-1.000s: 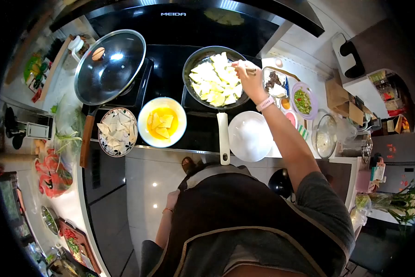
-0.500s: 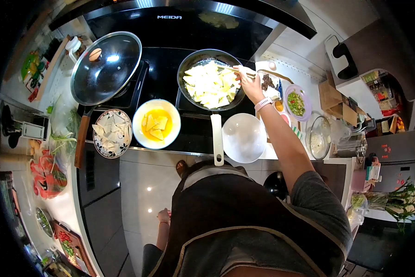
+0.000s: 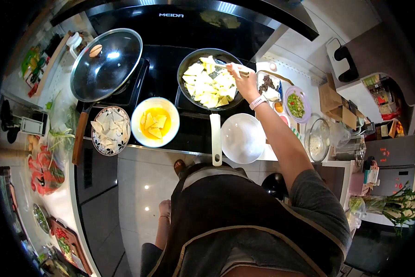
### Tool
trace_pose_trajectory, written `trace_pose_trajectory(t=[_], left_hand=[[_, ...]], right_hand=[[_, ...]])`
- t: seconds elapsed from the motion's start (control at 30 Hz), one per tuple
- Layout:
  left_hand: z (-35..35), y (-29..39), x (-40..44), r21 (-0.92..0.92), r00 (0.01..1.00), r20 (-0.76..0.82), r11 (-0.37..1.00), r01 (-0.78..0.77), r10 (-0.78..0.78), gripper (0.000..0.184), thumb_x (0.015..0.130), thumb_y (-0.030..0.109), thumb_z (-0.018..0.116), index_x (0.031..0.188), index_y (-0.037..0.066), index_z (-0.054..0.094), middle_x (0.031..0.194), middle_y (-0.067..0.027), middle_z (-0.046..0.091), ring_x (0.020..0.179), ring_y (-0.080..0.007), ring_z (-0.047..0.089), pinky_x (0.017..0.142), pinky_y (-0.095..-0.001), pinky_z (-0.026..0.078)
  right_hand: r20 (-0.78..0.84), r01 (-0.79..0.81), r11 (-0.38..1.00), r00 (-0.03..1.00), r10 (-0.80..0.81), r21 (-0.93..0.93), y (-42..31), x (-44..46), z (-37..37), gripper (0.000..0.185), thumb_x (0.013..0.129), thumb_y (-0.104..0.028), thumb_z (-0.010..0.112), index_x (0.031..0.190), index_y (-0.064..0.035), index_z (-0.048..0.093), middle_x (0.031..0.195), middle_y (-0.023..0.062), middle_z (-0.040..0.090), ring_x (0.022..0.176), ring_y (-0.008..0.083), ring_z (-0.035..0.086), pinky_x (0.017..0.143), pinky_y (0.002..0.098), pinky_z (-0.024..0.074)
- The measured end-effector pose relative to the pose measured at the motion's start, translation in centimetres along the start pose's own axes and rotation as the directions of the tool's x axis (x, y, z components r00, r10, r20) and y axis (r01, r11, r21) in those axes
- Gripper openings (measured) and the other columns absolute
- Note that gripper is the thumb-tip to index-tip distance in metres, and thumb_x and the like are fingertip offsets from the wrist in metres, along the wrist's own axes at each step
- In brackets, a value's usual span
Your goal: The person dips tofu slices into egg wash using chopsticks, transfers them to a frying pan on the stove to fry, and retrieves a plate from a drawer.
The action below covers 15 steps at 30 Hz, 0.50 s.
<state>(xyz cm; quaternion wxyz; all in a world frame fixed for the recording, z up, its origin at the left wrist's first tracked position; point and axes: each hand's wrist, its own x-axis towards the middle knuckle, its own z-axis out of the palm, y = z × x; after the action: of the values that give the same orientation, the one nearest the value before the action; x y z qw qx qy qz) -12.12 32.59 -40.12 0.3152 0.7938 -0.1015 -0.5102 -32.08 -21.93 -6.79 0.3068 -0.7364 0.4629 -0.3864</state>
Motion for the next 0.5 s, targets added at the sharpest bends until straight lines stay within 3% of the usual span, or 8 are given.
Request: trace_pose_trajectory(t=[0.23,0.43,0.47,0.5], left_hand=[[-0.9,-2.1,-0.1,0.148,1.000,0.013,0.989,-0.011,0.009,0.023,0.081,0.024,0.052,0.075,0.005,0.062,0.065,-0.0104,0.060,0.063,-0.0264,0.059,0.058,-0.0398,0.047],[-0.4,-4.4,-0.2,0.320,0.995,0.028,0.942,-0.102,0.099,0.022,0.078,0.026,0.053,0.074,0.007,0.063,0.069,-0.0120,0.061,0.066,-0.0306,0.059,0.059,-0.0432,0.047],[-0.2,-4.7,-0.1,0.363,0.991,0.040,0.922,-0.132,0.126,0.022,0.078,0.027,0.053,0.074,0.007,0.063,0.070,-0.0123,0.062,0.066,-0.0313,0.059,0.060,-0.0438,0.048],[0.0,-5.5,0.3,0.430,0.985,0.061,0.886,-0.174,0.164,0.022,0.078,0.027,0.053,0.074,0.007,0.063,0.070,-0.0126,0.062,0.067,-0.0320,0.059,0.060,-0.0443,0.048]], right_hand=[[0.032,0.081,0.993,0.996,-0.079,-0.082,0.5,1.7,1.8,0.030,0.091,-0.027,0.054,0.095,-0.0011,0.069,0.083,0.0119,0.070,0.073,0.0146,0.067,0.068,0.0251,0.0517],[0.068,0.140,0.951,0.990,-0.126,-0.276,-0.9,1.1,-1.1,0.027,0.090,-0.024,0.056,0.093,-0.0005,0.068,0.077,0.0107,0.069,0.068,0.0139,0.066,0.064,0.0246,0.0513],[0.030,-0.017,0.997,0.999,0.020,-0.078,-1.1,0.9,-1.5,0.027,0.090,-0.024,0.055,0.093,0.0000,0.068,0.077,0.0105,0.069,0.068,0.0149,0.066,0.065,0.0252,0.0510],[0.033,-0.016,0.997,0.999,0.019,-0.079,-1.1,0.8,-1.4,0.027,0.090,-0.024,0.055,0.093,0.0000,0.068,0.077,0.0105,0.069,0.068,0.0149,0.066,0.065,0.0252,0.0510]])
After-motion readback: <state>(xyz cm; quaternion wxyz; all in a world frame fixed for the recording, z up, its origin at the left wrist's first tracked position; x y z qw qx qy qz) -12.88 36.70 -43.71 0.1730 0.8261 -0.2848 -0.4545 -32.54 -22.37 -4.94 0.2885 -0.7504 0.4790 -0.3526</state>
